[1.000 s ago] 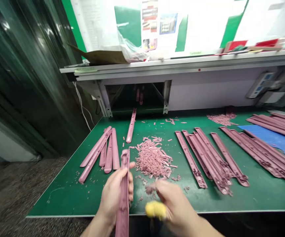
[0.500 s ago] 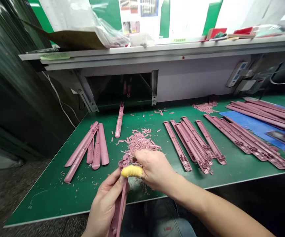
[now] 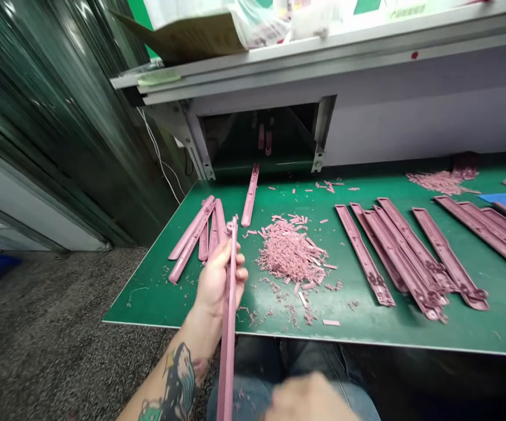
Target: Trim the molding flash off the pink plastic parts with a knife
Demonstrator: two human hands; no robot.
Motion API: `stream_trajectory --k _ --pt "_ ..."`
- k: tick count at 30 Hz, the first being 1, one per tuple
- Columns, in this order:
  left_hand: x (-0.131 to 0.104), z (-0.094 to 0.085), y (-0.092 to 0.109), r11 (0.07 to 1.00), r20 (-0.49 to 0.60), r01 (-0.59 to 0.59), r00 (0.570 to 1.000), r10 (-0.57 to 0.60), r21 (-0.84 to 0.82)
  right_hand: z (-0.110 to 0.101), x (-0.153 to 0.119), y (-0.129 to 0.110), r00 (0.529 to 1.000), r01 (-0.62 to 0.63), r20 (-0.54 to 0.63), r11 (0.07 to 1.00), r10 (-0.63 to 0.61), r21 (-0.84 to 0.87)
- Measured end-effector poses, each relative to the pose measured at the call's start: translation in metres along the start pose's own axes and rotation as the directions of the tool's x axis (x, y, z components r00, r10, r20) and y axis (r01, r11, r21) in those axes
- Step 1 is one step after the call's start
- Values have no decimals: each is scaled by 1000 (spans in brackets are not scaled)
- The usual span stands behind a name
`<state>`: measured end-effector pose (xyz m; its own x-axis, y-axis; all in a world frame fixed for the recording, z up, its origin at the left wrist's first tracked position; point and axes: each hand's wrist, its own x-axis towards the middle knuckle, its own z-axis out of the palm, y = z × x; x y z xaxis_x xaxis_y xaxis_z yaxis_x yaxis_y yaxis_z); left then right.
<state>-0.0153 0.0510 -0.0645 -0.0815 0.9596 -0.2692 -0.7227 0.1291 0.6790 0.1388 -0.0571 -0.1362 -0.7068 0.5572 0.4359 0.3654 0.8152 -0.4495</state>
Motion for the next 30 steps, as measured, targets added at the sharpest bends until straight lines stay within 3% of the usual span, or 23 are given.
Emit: stream_trajectory --k 2,4,7,13,17,20,23,25,27,28,30 --pt "-18 -1 -9 996 0 89 996 -89 13 -27 21 20 982 -136 -130 991 137 16" --pt "-37 -1 -20 987 -6 157 988 -157 33 -56 44 36 917 -305 -272 952 293 -1" --pt "-58 0 -29 975 -50 217 975 -215 40 -81 67 47 863 -437 -349 887 366 -150" --pt "-69 -2 -31 963 -41 263 965 -261 65 -72 64 42 882 -447 -300 848 365 -283" --pt "-65 -9 -33 967 -63 246 968 -242 69 -73 59 33 941 -339 -124 887 316 -313" --pt "-56 -13 -26 965 -17 246 969 -245 91 -81 55 29 958 -288 -23 948 287 -137" --pt "-47 -14 -6 953 75 272 956 -283 132 -87 43 26 948 -309 -31 940 317 146" --pt "-46 -13 10 971 106 203 971 -217 125 -81 31 23 931 -350 -19 902 366 252" --pt "-49 -9 23 995 128 -28 992 15 96 -67 17 19 919 -385 21 882 394 273" --pt "-52 -5 28 978 153 -184 974 168 98 -57 11 16 916 -398 52 880 399 261" --pt "-60 4 33 869 234 -474 869 436 141 -38 2 10 908 -417 129 884 398 211"
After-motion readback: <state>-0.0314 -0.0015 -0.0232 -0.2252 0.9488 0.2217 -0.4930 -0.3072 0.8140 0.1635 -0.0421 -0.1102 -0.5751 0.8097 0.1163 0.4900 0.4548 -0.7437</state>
